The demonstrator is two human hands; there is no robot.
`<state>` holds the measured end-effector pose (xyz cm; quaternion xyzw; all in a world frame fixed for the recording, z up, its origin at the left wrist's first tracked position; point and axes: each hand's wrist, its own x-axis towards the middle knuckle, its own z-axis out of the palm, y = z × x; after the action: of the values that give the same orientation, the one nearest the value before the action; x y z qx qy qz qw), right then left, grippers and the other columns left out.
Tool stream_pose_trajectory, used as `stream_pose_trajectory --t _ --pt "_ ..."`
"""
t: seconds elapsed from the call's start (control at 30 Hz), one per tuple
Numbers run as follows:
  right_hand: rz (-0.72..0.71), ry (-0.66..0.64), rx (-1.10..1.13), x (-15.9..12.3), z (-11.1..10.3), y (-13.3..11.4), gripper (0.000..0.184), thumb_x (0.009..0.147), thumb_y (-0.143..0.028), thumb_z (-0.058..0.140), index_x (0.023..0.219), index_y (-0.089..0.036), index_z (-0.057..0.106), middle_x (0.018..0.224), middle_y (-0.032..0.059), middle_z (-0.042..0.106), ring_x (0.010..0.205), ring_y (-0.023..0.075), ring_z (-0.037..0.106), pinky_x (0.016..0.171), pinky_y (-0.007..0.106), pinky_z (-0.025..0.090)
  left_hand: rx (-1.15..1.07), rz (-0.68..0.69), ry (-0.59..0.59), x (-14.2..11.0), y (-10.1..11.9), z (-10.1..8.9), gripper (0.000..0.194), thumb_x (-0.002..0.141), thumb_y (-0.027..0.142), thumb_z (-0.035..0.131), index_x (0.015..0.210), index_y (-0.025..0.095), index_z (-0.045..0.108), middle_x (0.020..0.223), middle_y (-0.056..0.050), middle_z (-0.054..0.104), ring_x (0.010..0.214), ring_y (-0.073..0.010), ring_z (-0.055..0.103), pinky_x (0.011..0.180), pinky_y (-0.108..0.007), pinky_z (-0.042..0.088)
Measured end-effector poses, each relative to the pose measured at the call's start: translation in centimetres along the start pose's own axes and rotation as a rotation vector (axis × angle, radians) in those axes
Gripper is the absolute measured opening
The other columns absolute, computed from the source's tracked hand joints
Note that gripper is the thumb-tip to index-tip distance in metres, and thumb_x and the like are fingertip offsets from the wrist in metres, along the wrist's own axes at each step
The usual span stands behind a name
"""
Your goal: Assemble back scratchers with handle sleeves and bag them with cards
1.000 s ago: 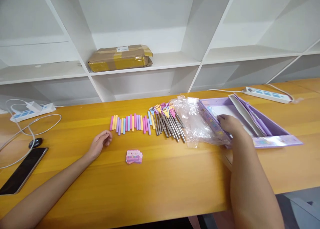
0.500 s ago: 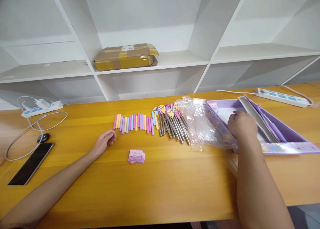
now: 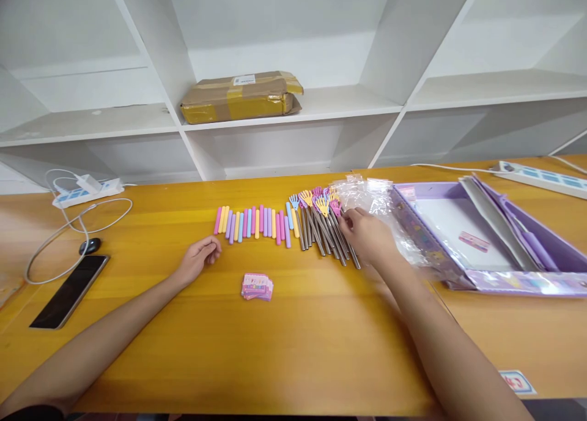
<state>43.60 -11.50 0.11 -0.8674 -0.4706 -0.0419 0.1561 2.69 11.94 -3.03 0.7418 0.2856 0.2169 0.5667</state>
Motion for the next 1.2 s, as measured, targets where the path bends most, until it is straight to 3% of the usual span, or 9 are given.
stream_pose_trajectory --t 0.17,0.27,0.43,0.57,0.77,0.83,0.93,1.0,1.2 --pt "0.022 -0.136 0.020 0.0 1.1 -0.5 0.032 0.097 -0.050 0.053 0.085 -0.021 0.060 0.091 0.0062 0.071 0.074 0.0190 0.058 0.064 0.031 0.033 0.066 0.019 0.053 0.0 0.1 0.1 0.025 0.103 0.037 0.049 0.092 0.020 0.064 0.078 0.000 0.061 0.067 -0.0142 0.056 0.063 -0.026 0.042" --pt "0.021 -0.156 0.029 0.0 1.2 -0.4 0.033 0.094 -0.053 0.055 0.086 -0.022 0.059 0.088 0.0058 0.070 0.073 0.0192 0.059 0.063 0.030 0.033 0.307 0.149 0.176 0.5 0.3 -0.4 0.019 0.101 0.029 0.051 0.098 0.021 0.067 0.092 -0.002 0.064 0.079 -0.0166 0.059 0.071 -0.029 0.048" --pt "0.008 -0.151 -0.020 0.0 1.6 -0.1 0.031 0.089 -0.052 0.058 0.090 -0.021 0.060 0.095 0.0071 0.072 0.075 0.0202 0.060 0.063 0.030 0.034 0.770 0.329 0.236 1.6 0.2 -1.8 0.042 0.101 0.021 0.051 0.140 0.024 0.066 0.135 -0.012 0.059 0.120 -0.0274 0.057 0.106 -0.044 0.050" --pt "0.019 -0.148 -0.059 0.0 1.8 -0.3 0.028 0.089 -0.048 0.057 0.092 -0.021 0.061 0.097 0.0079 0.073 0.076 0.0208 0.061 0.063 0.030 0.035 0.919 0.322 0.148 2.1 -0.3 -2.0 0.050 0.108 0.029 0.046 0.157 0.026 0.054 0.157 -0.012 0.050 0.137 -0.0333 0.046 0.120 -0.054 0.040" --pt "0.068 -0.152 -0.082 0.0 1.9 -0.7 0.026 0.087 -0.045 0.058 0.088 -0.020 0.063 0.084 0.0092 0.071 0.067 0.0202 0.059 0.060 0.030 0.034 0.809 0.215 0.133 6.3 -0.1 -2.9 0.058 0.106 0.041 0.048 0.159 0.017 0.046 0.156 -0.018 0.053 0.146 -0.0347 0.044 0.126 -0.057 0.032" --pt "0.080 -0.166 -0.038 0.0 1.7 -0.7 0.026 0.086 -0.046 0.059 0.085 -0.020 0.064 0.079 0.0081 0.070 0.064 0.0194 0.057 0.059 0.029 0.035 0.797 0.190 0.072 8.3 0.6 -4.0 0.072 0.099 0.050 0.061 0.161 0.017 0.043 0.156 -0.020 0.054 0.145 -0.0367 0.048 0.123 -0.056 0.037" --pt "0.083 -0.163 0.019 -0.1 1.1 -0.6 0.025 0.086 -0.045 0.060 0.082 -0.021 0.062 0.076 0.0068 0.069 0.065 0.0194 0.057 0.060 0.029 0.037 0.753 0.113 -0.127 10.5 1.8 -5.7 0.119 0.074 0.059 0.088 0.169 0.021 0.029 0.166 -0.020 0.045 0.148 -0.0399 0.047 0.121 -0.053 0.041" --pt "0.089 -0.165 0.034 -0.1 0.7 -0.6 0.026 0.088 -0.045 0.059 0.081 -0.021 0.061 0.076 0.0070 0.070 0.066 0.0197 0.058 0.061 0.029 0.038 0.726 0.060 -0.250 11.1 2.5 -6.7 0.138 0.062 0.058 0.096 0.172 0.023 0.020 0.172 -0.020 0.036 0.149 -0.0408 0.046 0.121 -0.052 0.042" --pt "0.096 -0.157 0.034 0.1 0.3 -0.6 0.025 0.090 -0.044 0.059 0.080 -0.020 0.061 0.078 0.0082 0.071 0.067 0.0200 0.059 0.063 0.030 0.038 0.746 0.075 -0.362 10.9 3.0 -8.5 0.141 0.056 0.054 0.099 0.171 0.023 0.024 0.171 -0.020 0.034 0.144 -0.0411 0.052 0.118 -0.049 0.046"
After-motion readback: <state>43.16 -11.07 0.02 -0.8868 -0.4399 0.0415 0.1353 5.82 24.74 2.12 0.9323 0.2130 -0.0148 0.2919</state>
